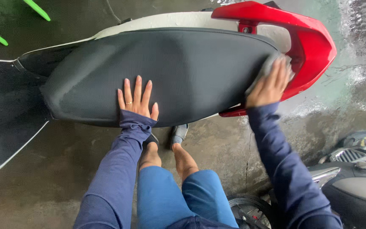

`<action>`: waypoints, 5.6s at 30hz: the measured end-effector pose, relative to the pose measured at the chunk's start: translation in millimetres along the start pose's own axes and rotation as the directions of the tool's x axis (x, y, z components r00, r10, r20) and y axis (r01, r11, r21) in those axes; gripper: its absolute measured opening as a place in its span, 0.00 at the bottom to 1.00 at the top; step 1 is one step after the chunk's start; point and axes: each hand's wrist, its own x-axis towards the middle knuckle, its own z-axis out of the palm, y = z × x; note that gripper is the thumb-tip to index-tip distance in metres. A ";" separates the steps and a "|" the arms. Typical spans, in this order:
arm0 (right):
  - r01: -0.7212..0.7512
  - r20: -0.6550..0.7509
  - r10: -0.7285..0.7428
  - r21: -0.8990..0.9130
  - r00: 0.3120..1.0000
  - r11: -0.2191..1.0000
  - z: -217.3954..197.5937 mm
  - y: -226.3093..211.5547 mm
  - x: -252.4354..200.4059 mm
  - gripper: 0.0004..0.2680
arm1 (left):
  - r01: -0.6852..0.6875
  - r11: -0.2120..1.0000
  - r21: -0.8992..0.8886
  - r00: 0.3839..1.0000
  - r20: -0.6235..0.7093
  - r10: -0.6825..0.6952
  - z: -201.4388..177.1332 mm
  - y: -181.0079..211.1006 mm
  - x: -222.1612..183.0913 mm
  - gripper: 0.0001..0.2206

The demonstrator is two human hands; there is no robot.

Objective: The person wipes the black seat of a red and white motorcycle using a grey cloth. They use their right hand to scrub the surface while their left hand rests on the seat for stability. The person moves the cloth back and forth across the entire seat surface.

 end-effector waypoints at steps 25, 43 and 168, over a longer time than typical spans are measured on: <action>0.566 0.077 -0.579 0.141 0.812 0.812 -20.5 -171.2 -29.6 0.18 | 0.008 1.000 0.003 1.000 -0.023 -0.008 9.2 2.4 0.7 0.42; 0.611 0.133 -0.636 0.188 0.760 0.769 21.3 -221.2 44.5 0.19 | 0.006 1.000 0.022 0.998 -0.060 -0.005 16.7 3.0 0.0 0.42; 0.503 0.146 -0.542 0.237 0.827 0.831 -28.4 -161.6 -41.1 0.20 | 0.001 1.000 0.028 0.997 -0.076 0.001 7.6 2.3 -0.6 0.40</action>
